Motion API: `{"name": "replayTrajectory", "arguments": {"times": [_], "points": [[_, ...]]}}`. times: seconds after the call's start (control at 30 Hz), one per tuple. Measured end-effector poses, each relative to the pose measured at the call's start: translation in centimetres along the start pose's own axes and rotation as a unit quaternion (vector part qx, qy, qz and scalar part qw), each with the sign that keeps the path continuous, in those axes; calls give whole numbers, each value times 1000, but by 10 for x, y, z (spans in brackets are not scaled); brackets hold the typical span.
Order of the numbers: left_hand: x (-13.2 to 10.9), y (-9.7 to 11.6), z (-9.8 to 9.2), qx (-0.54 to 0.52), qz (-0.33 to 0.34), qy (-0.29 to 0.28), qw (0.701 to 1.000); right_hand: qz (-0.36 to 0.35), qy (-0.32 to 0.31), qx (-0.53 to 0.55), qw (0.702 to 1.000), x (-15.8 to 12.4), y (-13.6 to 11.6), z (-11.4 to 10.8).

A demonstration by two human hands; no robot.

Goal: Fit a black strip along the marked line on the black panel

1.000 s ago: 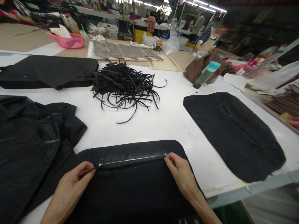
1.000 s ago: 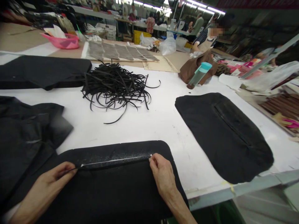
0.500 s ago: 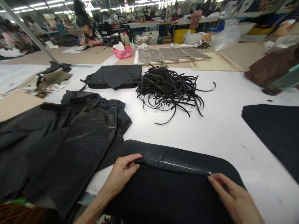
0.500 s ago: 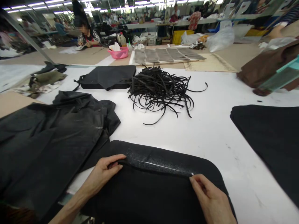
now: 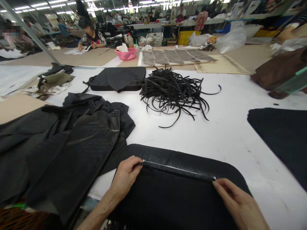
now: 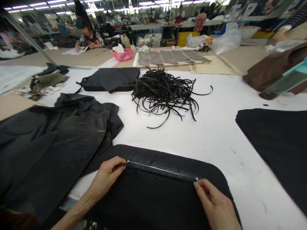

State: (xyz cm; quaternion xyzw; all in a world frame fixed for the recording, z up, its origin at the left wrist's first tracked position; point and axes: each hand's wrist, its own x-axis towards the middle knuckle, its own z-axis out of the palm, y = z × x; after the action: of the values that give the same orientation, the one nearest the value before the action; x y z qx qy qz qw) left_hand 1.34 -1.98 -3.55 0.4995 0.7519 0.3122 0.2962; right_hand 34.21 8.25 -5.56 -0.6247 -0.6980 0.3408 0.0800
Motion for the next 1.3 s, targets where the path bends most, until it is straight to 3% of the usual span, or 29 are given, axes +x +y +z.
{"name": "replayTrajectory", "arguments": {"times": [0.2, 0.7, 1.3], "points": [[-1, 3, -3, 8, -52, -13, 999, 20, -8, -6, 1000, -1, -3, 0], [8, 7, -1, 42, -89, -15, 995, 30, -24, -5, 999, 5, -5, -2], [9, 10, 1, 76, -85, -7, 993, 31, 19, -11, 999, 3, -13, -1]]}}
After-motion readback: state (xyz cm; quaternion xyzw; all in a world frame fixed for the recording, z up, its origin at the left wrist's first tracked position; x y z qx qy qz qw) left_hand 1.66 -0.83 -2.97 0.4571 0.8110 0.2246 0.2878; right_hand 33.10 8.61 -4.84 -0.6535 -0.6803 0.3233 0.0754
